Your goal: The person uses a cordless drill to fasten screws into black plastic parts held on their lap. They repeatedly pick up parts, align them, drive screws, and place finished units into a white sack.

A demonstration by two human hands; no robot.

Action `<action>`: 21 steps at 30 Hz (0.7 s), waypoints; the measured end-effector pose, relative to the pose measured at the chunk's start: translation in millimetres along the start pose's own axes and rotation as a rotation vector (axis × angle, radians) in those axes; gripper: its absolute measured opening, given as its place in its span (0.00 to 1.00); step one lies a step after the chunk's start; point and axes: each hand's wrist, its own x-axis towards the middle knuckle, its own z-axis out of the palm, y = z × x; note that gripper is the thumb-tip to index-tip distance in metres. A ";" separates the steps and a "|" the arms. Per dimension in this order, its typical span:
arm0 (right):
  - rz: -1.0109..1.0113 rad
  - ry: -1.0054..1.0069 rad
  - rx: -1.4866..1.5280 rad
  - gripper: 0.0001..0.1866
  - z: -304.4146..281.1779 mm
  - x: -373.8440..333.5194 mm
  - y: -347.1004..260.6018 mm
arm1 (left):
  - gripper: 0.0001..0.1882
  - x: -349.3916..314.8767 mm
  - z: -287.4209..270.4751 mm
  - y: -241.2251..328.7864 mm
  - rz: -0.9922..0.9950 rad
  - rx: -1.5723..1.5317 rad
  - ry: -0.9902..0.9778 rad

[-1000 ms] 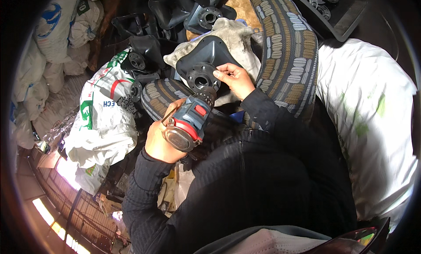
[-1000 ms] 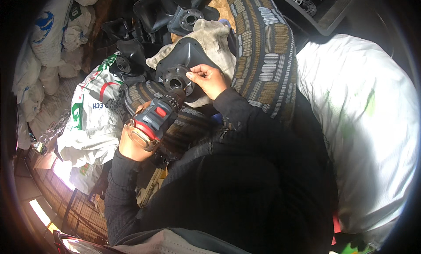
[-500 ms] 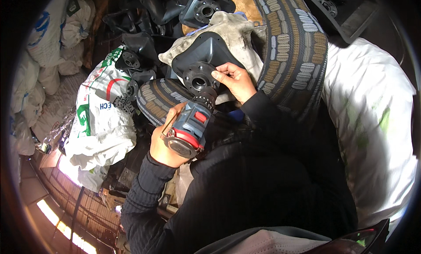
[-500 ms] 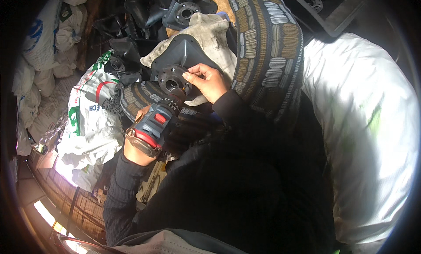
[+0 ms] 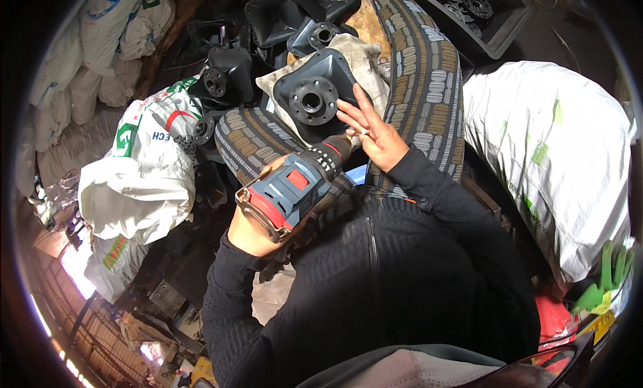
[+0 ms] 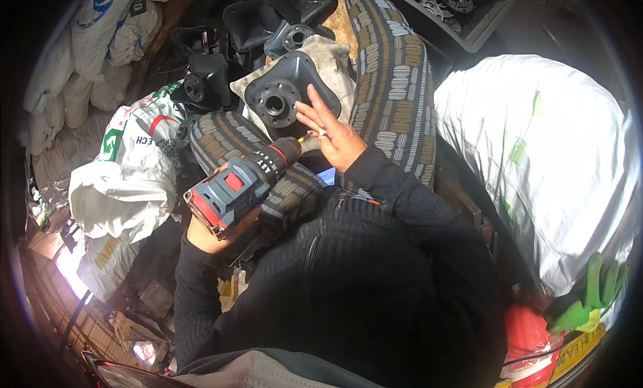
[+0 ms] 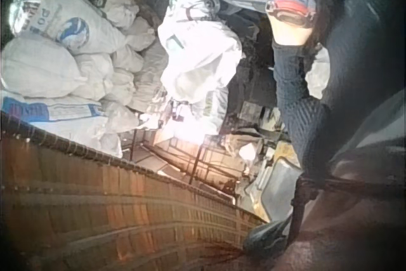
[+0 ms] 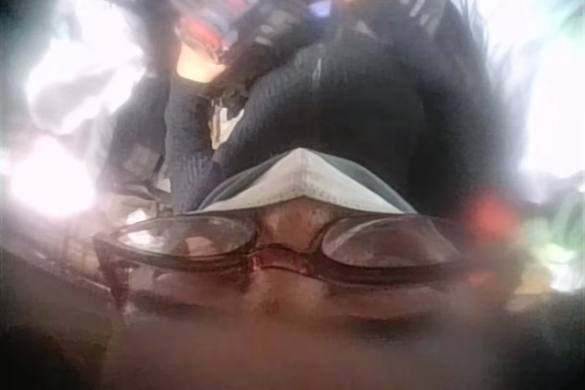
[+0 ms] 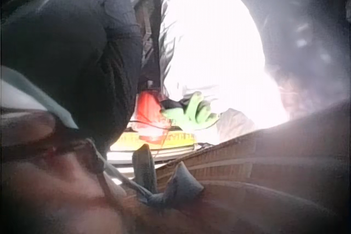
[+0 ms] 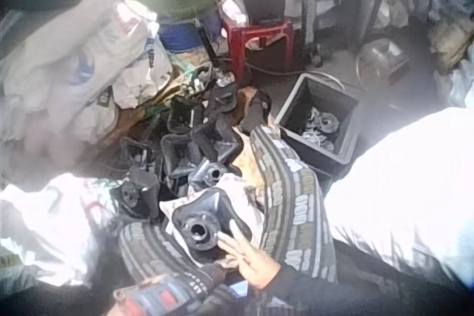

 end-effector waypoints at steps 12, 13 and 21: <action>-0.213 -0.212 -0.558 0.54 17.6 7.2 -28.3 | 0.23 -24.6 0.6 6.5 -0.084 -0.103 0.013; -0.193 -0.226 -0.546 0.55 17.7 8.5 -30.1 | 0.23 -26.4 0.4 7.2 -0.096 -0.099 0.000; -0.001 -0.544 -0.607 0.57 14.9 18.4 -55.2 | 0.20 -29.2 -11.3 10.5 -0.132 -0.167 -0.123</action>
